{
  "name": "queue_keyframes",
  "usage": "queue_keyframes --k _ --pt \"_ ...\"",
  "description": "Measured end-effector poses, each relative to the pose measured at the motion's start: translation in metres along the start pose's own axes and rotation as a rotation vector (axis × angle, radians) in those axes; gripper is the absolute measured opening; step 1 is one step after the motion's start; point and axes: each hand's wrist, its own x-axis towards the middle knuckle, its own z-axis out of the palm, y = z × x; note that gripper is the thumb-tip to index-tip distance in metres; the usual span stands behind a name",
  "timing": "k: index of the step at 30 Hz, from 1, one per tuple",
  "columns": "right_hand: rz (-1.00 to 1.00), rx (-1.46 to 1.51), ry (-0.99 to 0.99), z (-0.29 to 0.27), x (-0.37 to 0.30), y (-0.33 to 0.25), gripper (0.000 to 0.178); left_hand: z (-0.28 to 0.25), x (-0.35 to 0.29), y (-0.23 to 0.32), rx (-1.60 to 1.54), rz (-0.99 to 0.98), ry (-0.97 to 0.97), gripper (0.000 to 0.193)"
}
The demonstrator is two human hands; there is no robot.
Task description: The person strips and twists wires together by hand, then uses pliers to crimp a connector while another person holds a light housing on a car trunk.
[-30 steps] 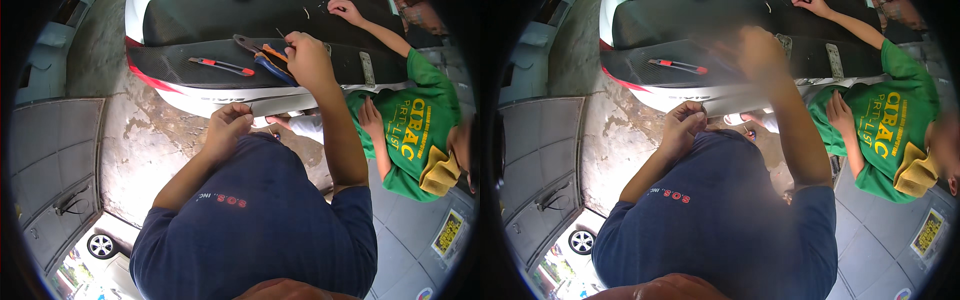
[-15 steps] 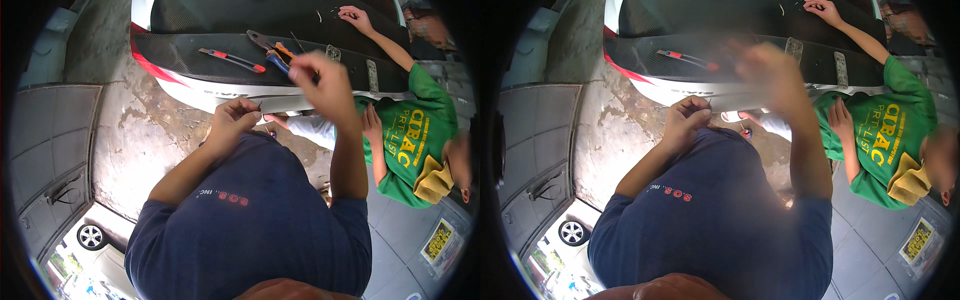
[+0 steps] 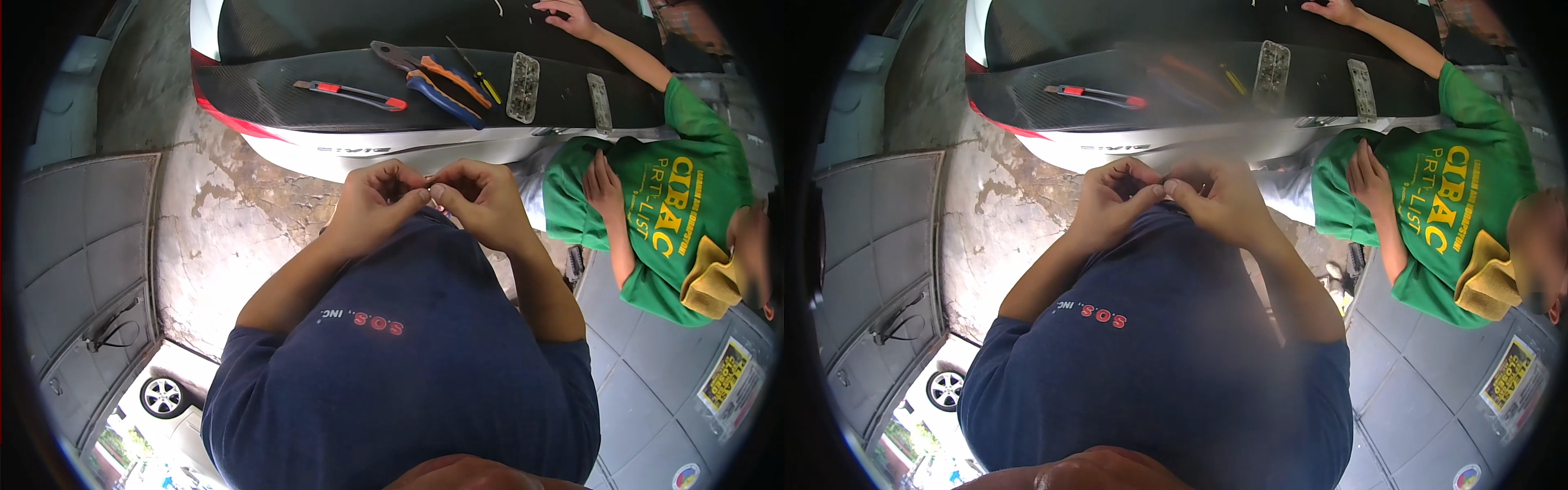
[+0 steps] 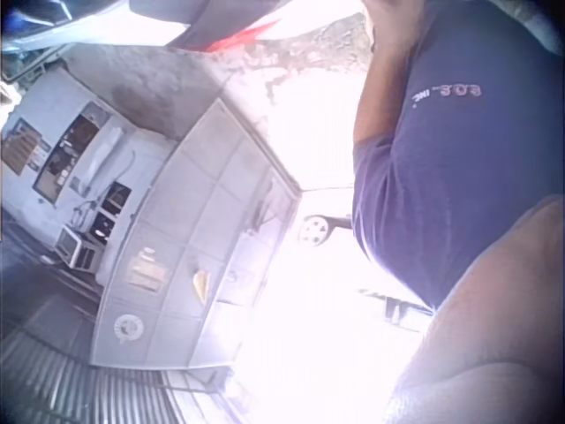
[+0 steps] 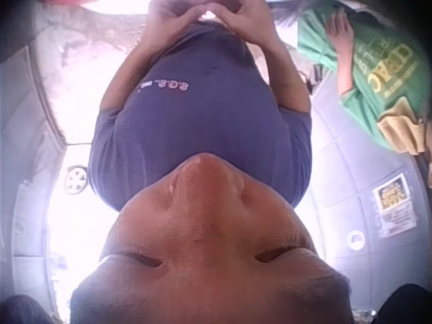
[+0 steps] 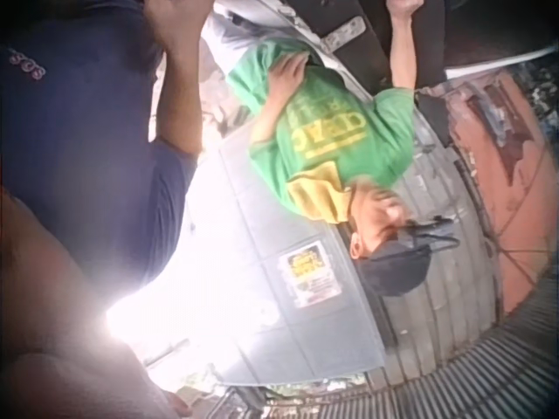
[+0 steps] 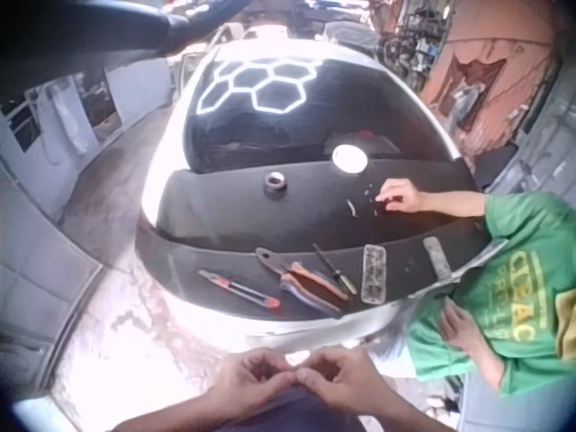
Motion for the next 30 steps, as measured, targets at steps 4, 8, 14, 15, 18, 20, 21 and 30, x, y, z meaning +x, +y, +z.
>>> queue_keyframes --k 4,8,14,15,18,20,21,30 --pt "-0.032 -0.071 0.022 -0.003 -0.006 -0.003 0.015 0.003 -0.001 0.004 0.023 -0.037 -0.077 0.01" --pt "-0.403 -0.363 0.104 -0.002 -0.007 0.013 0.011 0.004 0.001 0.003 -0.03 -0.04 -0.142 0.01" --pt "-0.986 -0.607 0.171 -0.011 -0.005 0.025 0.019 -0.006 0.011 0.019 -0.056 -0.246 -0.402 0.013" --pt "-0.984 -0.609 0.173 -0.013 -0.003 0.03 0.019 -0.008 0.014 0.02 -0.026 -0.277 -0.472 0.013" --pt "-1.111 -0.681 0.261 -0.021 -0.006 0.038 0.018 -0.002 0.014 0.018 -0.005 -0.292 -0.52 0.011" --pt "-0.407 -0.391 0.185 -0.026 -0.014 0.03 0.018 0.003 0.013 0.018 -0.008 -0.269 -0.491 0.011" --pt "-0.411 -0.394 0.184 -0.029 -0.018 0.031 0.018 0.006 0.012 0.018 0.043 -0.234 -0.438 0.011" --pt "0.004 0.074 -0.081 -0.024 -0.037 0.023 0.025 0.013 0.016 0.023 0.298 -0.169 -0.398 0.015"
